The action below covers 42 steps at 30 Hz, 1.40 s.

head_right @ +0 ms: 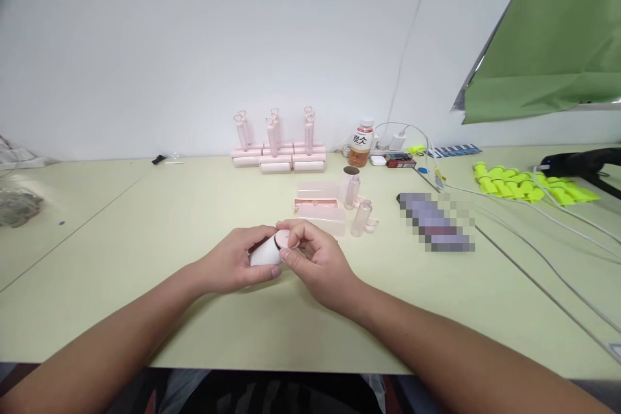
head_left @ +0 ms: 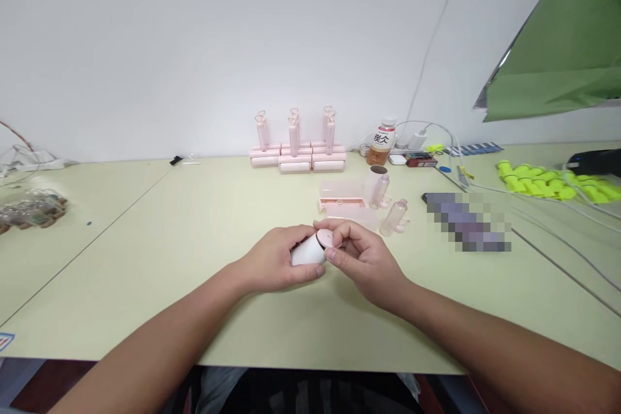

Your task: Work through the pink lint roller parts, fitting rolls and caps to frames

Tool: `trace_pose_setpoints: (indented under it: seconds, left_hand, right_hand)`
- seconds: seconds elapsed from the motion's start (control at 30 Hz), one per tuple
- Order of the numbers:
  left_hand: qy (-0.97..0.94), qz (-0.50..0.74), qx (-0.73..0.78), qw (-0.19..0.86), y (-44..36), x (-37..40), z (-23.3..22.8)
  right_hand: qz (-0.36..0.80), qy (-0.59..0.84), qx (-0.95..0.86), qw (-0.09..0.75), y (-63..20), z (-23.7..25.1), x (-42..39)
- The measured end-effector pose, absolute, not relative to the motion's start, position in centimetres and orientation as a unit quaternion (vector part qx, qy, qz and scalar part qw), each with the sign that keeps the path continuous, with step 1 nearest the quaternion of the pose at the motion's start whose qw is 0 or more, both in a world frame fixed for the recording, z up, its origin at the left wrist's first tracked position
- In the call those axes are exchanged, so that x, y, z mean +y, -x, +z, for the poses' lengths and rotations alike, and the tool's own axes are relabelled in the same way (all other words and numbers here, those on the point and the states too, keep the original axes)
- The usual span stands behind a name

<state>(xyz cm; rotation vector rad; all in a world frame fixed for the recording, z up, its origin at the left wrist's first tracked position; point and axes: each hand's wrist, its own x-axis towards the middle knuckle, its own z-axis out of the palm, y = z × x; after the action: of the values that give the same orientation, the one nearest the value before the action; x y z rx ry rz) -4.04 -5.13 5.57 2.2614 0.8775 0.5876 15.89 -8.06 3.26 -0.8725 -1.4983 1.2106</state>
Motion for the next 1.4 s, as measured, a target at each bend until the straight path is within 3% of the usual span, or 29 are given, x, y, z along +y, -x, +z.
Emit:
trace_pose_setpoints:
  seconds: [0.5, 0.7, 0.9, 0.97, 1.2, 1.4]
  left_hand:
    - [-0.840, 0.291, 0.290, 0.356, 3.8, -5.2, 5.4]
    - [-0.824, 0.319, 0.341, 0.320, 4.9, -4.6, 5.2]
    - [-0.789, 0.356, 0.399, 0.304, 5.8, -3.6, 4.7]
    - [-0.782, 0.365, 0.399, 0.310, 5.8, -3.6, 4.6]
    - [-0.723, 0.423, 0.426, 0.340, 5.6, -3.4, 4.5]
    - [-0.668, 0.481, 0.459, 0.333, 5.8, -2.8, 4.5]
  right_hand:
    - [0.400, 0.362, -0.739, 0.403, -16.1, 2.8, -8.9]
    - [0.218, 0.447, -0.766, 0.407, -17.8, 5.2, -7.8]
    - [0.089, 0.559, -0.822, 0.071, -18.8, 6.3, -6.6]
    - [0.075, 0.554, -0.829, 0.012, -18.6, 5.8, -6.7]
    - [0.103, 0.445, -0.889, 0.020, -17.8, 5.2, -7.9]
    - [0.084, 0.460, -0.884, 0.010, -17.3, 4.4, -8.2]
